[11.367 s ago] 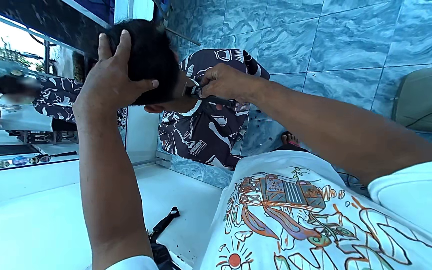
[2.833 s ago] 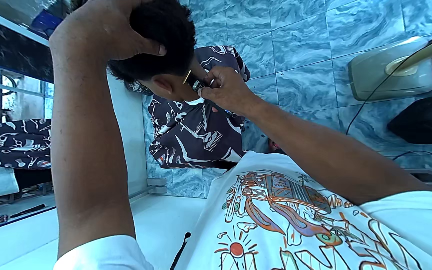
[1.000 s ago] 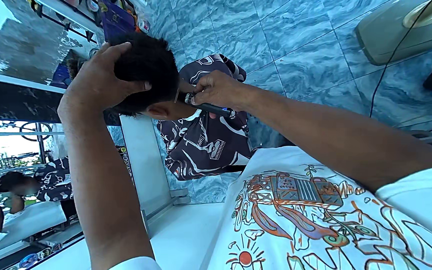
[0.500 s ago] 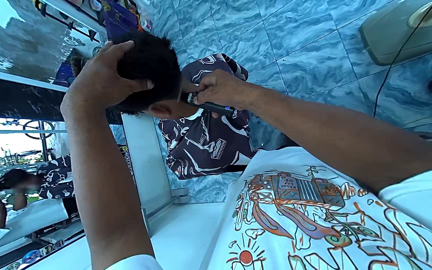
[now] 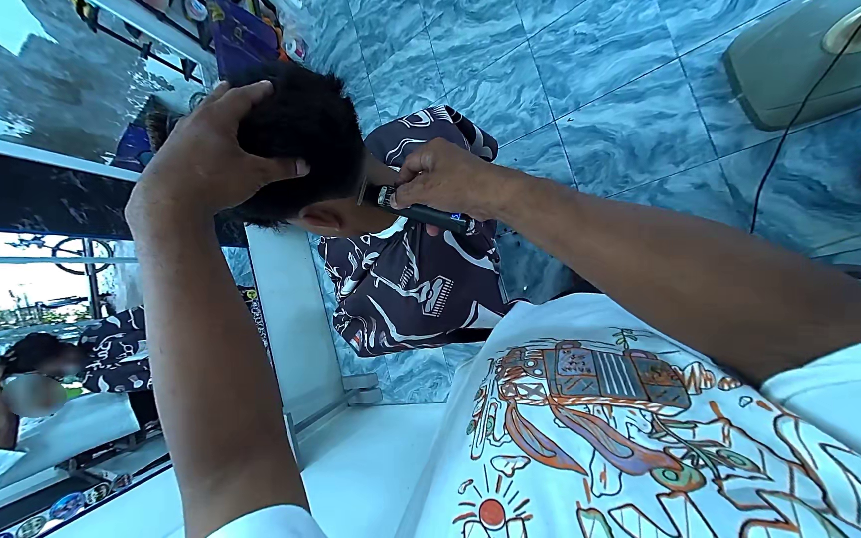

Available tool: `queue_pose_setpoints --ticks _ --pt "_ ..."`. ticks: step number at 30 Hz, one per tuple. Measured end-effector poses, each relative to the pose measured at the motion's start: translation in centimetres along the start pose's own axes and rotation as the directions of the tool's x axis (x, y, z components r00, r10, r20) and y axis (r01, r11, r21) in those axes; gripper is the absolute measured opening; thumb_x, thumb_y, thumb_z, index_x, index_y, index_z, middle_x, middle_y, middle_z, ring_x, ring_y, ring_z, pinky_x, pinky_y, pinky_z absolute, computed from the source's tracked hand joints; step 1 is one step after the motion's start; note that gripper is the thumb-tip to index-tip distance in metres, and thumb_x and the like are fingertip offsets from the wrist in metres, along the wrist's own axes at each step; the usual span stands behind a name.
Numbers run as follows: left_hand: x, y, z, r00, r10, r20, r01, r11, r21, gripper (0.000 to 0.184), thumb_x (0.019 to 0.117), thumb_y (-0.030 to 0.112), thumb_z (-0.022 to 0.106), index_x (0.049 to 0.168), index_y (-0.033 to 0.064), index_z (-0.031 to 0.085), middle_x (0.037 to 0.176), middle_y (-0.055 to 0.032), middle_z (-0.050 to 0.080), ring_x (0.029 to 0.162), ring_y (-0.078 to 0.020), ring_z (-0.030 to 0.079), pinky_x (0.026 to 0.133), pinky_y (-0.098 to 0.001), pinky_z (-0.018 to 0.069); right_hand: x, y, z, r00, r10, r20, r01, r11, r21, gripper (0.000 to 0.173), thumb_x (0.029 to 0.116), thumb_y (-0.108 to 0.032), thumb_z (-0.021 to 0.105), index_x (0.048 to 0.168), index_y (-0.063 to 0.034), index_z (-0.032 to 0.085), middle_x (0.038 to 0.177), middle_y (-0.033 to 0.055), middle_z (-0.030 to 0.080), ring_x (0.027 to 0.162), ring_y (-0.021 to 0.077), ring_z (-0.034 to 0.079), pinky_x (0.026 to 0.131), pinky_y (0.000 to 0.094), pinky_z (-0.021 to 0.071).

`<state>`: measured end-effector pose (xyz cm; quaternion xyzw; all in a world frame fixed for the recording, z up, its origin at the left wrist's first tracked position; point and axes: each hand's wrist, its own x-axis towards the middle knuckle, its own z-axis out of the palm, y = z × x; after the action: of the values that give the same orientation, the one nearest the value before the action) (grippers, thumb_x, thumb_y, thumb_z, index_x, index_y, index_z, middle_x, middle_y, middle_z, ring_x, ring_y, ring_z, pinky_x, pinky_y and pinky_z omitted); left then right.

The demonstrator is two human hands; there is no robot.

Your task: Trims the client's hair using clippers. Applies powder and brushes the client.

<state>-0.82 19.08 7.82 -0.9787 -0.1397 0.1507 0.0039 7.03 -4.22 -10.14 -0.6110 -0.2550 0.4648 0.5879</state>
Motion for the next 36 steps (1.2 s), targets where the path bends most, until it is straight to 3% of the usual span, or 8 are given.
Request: queue_pose_setpoints --ticks 3,7,10,14,17,28,32,36 --pt "0.1 -0.13 0.04 1.0 0.007 -0.004 -0.007 1.0 -0.003 0.092 0.0813 0.053 0.081 0.158 0.0237 0.041 0.161 -0.0135 0.041 0.147 -0.0325 0.042 0.118 -0.0615 0.0338 0.08 0.23 0.12 0.999 0.04 -0.026 -0.04 0.999 -0.013 0.022 0.0955 -0.022 0.071 0.101 -0.0009 0.067 0.083 0.0139 0.07 0.056 0.0206 0.067 0.049 0.0348 0.059" --pt "0.14 -0.17 0.05 1.0 0.005 0.001 -0.005 1.0 0.0 0.092 0.0813 0.053 0.081 0.159 0.0242 0.041 0.162 -0.0139 0.039 0.148 -0.0337 0.04 0.118 -0.0619 0.033 0.06 0.2 0.27 0.999 -0.032 -0.015 0.033 0.999 0.03 0.025 0.097 -0.021 0.071 0.11 -0.0005 0.067 0.086 0.0144 0.071 0.056 0.0209 0.068 0.049 0.0347 0.0597" --pt "0.17 -0.15 0.03 1.0 0.001 0.0 -0.001 1.0 -0.001 0.091 0.0812 0.054 0.081 0.158 0.0246 0.041 0.162 -0.013 0.04 0.147 -0.0328 0.041 0.118 -0.0618 0.0338 -0.01 0.3 0.34 1.0 -0.011 -0.027 0.01 1.0 -0.023 0.024 0.096 -0.023 0.072 0.106 -0.0009 0.067 0.082 0.014 0.07 0.054 0.0203 0.067 0.049 0.035 0.0589" --pt "0.14 -0.18 0.0 1.0 0.005 0.006 -0.005 1.0 -0.01 0.091 0.0817 0.053 0.082 0.158 0.0237 0.041 0.162 -0.0131 0.04 0.147 -0.0331 0.041 0.117 -0.0622 0.0341 0.0 0.23 0.38 0.998 -0.058 -0.023 0.059 0.997 0.05 0.029 0.0964 -0.022 0.072 0.117 -0.0009 0.066 0.087 0.0141 0.071 0.058 0.0209 0.068 0.05 0.0346 0.0598" --pt "0.1 -0.18 0.04 1.0 0.005 0.003 -0.005 1.0 -0.01 0.092 0.0815 0.053 0.082 0.158 0.0237 0.041 0.162 -0.0134 0.039 0.149 -0.0323 0.04 0.119 -0.0605 0.0333 0.18 0.41 0.42 1.0 -0.019 -0.022 0.019 1.0 -0.007 0.027 0.0952 -0.022 0.073 0.11 -0.0014 0.066 0.083 0.0135 0.069 0.056 0.0207 0.067 0.048 0.0351 0.0594" --pt "0.11 0.03 -0.01 1.0 0.004 0.005 -0.004 1.0 -0.018 0.091 0.0819 0.051 0.082 0.158 0.0229 0.041 0.162 -0.0125 0.039 0.148 -0.0315 0.04 0.119 -0.0609 0.0332 -0.08 0.35 0.64 0.994 -0.099 -0.042 0.101 0.994 0.048 0.028 0.0957 -0.021 0.073 0.115 -0.0015 0.066 0.087 0.0131 0.071 0.059 0.0204 0.068 0.051 0.0355 0.0601" --pt "0.02 -0.01 -0.01 1.0 0.002 0.003 -0.002 1.0 -0.015 0.091 0.0819 0.052 0.081 0.159 0.024 0.04 0.163 -0.0124 0.039 0.15 -0.0315 0.039 0.12 -0.06 0.0322 -0.17 0.37 0.79 0.995 -0.084 -0.044 0.082 0.995 -0.053 0.028 0.0947 -0.024 0.074 0.111 -0.0019 0.066 0.084 0.0124 0.07 0.057 0.0206 0.068 0.049 0.0365 0.0589" --pt "0.05 0.04 -0.06 1.0 -0.002 0.008 0.002 1.0 -0.01 0.092 0.0818 0.053 0.081 0.159 0.0241 0.04 0.164 -0.0126 0.038 0.15 -0.0318 0.038 0.12 -0.0606 0.0316 -0.31 0.31 0.83 0.991 -0.13 -0.039 0.132 0.991 0.034 0.029 0.0956 -0.021 0.073 0.116 -0.0015 0.065 0.087 0.0125 0.07 0.059 0.0201 0.068 0.051 0.0356 0.0601"
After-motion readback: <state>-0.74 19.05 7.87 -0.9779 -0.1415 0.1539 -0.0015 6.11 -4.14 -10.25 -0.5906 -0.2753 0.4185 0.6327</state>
